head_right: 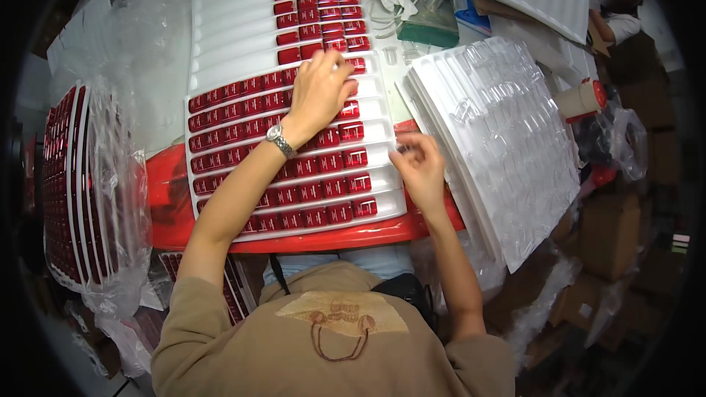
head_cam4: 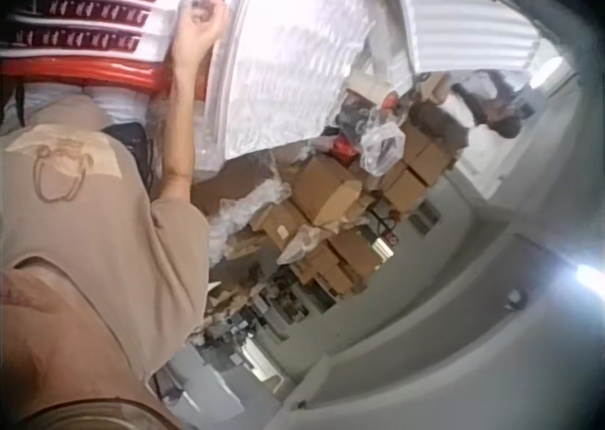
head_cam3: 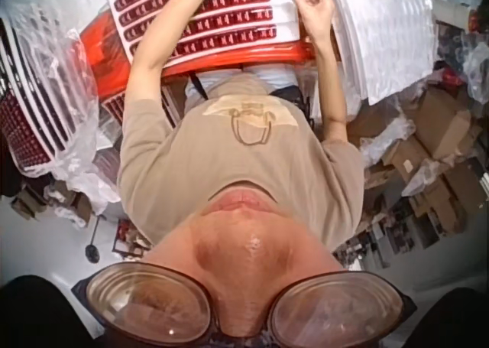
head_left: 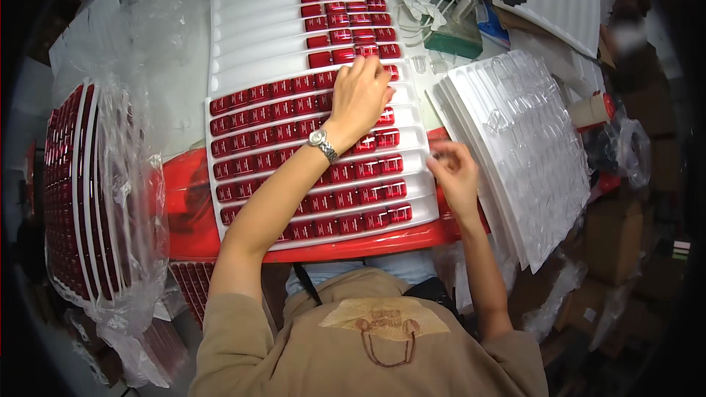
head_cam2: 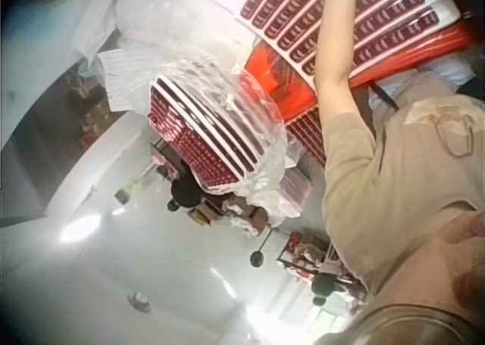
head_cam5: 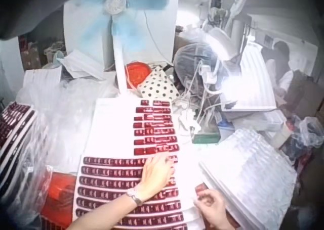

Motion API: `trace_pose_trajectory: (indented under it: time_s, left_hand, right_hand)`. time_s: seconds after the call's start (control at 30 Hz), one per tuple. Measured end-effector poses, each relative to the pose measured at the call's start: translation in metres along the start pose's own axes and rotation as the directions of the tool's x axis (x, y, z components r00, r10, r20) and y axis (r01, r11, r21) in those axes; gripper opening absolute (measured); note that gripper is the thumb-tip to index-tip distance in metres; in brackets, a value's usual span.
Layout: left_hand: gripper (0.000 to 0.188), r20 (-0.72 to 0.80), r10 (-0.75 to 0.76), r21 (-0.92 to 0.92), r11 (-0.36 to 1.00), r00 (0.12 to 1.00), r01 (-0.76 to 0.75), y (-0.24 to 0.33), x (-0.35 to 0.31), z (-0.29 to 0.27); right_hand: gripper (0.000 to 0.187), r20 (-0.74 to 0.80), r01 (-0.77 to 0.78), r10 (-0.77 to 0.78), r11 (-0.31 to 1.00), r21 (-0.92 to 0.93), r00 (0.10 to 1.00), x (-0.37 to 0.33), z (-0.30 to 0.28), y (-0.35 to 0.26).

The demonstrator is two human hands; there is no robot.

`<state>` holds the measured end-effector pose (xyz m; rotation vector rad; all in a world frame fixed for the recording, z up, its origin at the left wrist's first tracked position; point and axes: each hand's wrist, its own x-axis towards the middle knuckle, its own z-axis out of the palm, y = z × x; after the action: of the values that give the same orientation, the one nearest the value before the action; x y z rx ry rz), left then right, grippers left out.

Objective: Inspecting and organizing red plastic components into trays in a packaging factory environment.

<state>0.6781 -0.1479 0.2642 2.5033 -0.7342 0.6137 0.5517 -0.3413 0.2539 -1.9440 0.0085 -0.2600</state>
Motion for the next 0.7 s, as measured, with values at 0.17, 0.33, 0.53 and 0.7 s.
trace_pose_trajectory:
  time_s: [0.17, 0.33, 0.53, 0.7]
  left_hand:
    - [0.026, 0.028, 0.031, -0.033, 0.999, 0.999, -0.03, -0.017, -0.021, 0.004]
    - [0.027, 0.1, 0.022, -0.595, 0.803, 0.995, 0.042, 0.006, -0.031, -0.029]
    - [0.027, 0.155, 0.009, -0.635, 0.767, 0.988, 0.093, 0.003, -0.043, -0.03]
    - [0.027, 0.201, -0.176, -0.563, 0.784, 0.964, 0.261, -0.003, -0.025, -0.026]
  right_hand:
    - [0.023, 0.076, -0.134, 0.113, 0.901, 0.413, 0.991, 0.036, 0.027, -0.026]
    - [0.018, 0.02, 0.043, -0.055, 0.915, 0.4, 0.998, 0.069, 0.046, -0.018]
    - [0.035, 0.319, 0.161, -0.064, 0.944, -0.289, 0.946, 0.059, 0.052, -0.044]
    - [0.041, 0.13, 0.106, -0.101, 0.994, -0.035, 0.986, 0.042, 0.02, 0.004]
